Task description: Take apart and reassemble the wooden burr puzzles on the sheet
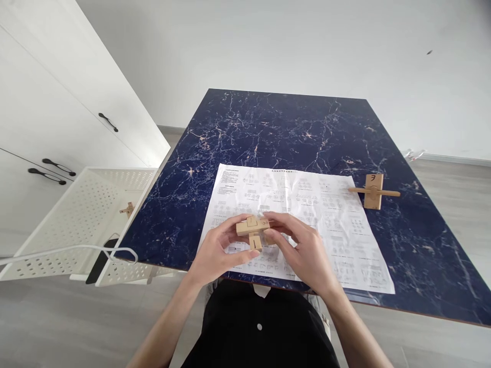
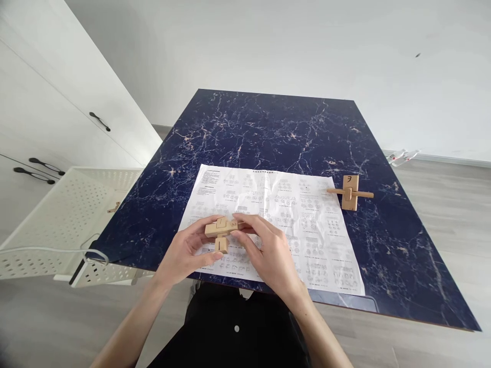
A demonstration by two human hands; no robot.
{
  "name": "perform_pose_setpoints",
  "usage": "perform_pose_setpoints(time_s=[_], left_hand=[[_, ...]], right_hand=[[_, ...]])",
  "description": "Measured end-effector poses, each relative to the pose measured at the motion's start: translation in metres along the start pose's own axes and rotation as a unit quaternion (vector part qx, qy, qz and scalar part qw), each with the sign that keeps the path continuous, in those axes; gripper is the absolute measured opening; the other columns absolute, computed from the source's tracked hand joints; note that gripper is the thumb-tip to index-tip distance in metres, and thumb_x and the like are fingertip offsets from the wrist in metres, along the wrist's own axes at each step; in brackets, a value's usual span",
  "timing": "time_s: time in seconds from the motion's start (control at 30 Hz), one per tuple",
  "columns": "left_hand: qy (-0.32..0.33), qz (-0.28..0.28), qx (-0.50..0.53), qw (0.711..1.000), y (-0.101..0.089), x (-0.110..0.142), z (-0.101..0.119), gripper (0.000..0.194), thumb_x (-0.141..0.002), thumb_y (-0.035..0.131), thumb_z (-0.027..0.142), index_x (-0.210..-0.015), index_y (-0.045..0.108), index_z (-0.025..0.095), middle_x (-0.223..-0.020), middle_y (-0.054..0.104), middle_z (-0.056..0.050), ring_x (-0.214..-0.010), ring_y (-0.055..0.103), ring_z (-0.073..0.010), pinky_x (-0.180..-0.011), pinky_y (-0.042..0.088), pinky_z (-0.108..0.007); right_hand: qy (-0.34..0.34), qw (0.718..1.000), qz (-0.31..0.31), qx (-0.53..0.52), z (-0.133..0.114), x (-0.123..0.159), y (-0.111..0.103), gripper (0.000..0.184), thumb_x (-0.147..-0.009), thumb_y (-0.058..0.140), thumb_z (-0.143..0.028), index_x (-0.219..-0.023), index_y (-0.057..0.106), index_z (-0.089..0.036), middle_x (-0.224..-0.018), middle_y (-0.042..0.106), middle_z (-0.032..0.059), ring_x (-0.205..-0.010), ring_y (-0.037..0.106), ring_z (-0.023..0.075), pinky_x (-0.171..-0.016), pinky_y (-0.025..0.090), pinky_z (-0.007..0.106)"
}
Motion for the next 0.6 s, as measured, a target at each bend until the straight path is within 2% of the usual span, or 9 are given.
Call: perform_pose_setpoints(time_s=[0.1,0.2,0.37,0.47,0.53,0.6], left_hand=[[-0.013,0.034,0.010,0.999,-0.003,-0.001,-0.003,0.066,-0.082,0.095,0.031,-0.141,0.066,0.022,-0.125,0.080,-0.007,-0.103,0.080,-0.0239,-0.101,0.068,-0.041],[-0.018,0.059,0.016,0.998,-0.004,-0.002,-0.004,0.069,-0.082,0.095,0.032,-0.143,0.064,0.023,-0.127,0.080,-0.008,-0.101,0.080,-0.0233,-0.100,0.069,-0.041],[-0.006,0.068,0.009,0.998,-0.002,0.000,-0.003,0.068,-0.084,0.093,0.033,-0.145,0.063,0.024,-0.129,0.078,-0.008,-0.104,0.080,-0.0233,-0.099,0.069,-0.039],[0.000,0.066,-0.001,0.998,-0.001,0.000,-0.002,0.068,-0.086,0.092,0.034,-0.146,0.062,0.025,-0.129,0.079,-0.008,-0.103,0.080,-0.0232,-0.099,0.069,-0.040],[0.007,0.066,-0.006,0.998,-0.001,0.000,-0.001,0.068,-0.086,0.092,0.034,-0.147,0.061,0.025,-0.129,0.079,-0.008,-0.102,0.080,-0.0236,-0.099,0.069,-0.041],[0.018,0.069,-0.008,0.997,-0.001,0.000,-0.001,0.069,-0.086,0.092,0.033,-0.147,0.061,0.025,-0.130,0.078,-0.008,-0.104,0.080,-0.0242,-0.100,0.069,-0.042]], right_hand=[[0.010,0.998,0.007,0.058,0.005,0.006,-0.005,0.040,-0.109,0.067,-0.044,-0.147,0.062,-0.031,-0.136,0.073,0.0088,-0.108,0.077,0.0263,-0.087,0.069,0.041],[-0.005,0.989,0.012,0.148,0.010,0.013,-0.002,0.047,-0.105,0.072,-0.050,-0.143,0.062,-0.026,-0.136,0.068,0.0135,-0.109,0.074,0.0303,-0.085,0.068,0.045],[-0.034,0.975,0.017,0.218,0.014,0.018,0.011,0.025,-0.111,0.061,-0.043,-0.122,0.069,-0.023,-0.118,0.074,0.0139,-0.105,0.073,0.0333,-0.082,0.064,0.047],[0.006,0.987,0.018,0.163,0.012,0.019,0.007,0.026,-0.113,0.056,-0.042,-0.122,0.071,-0.024,-0.114,0.077,0.0118,-0.097,0.075,0.0297,-0.078,0.063,0.043],[0.073,0.994,0.012,0.080,0.009,0.022,0.000,0.030,-0.111,0.058,-0.049,-0.126,0.073,-0.026,-0.113,0.079,0.0102,-0.094,0.076,0.0275,-0.076,0.064,0.040],[0.140,0.990,0.002,-0.020,0.005,0.023,-0.008,0.036,-0.109,0.062,-0.055,-0.126,0.074,-0.026,-0.113,0.080,0.0095,-0.098,0.077,0.0270,-0.080,0.065,0.039]])
Point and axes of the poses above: each hand's wrist, its own x-axis away from the middle knuckle, its own y-axis out of the palm, z = x × y, the point moved 1 cm from there along -x, towards the middle knuckle
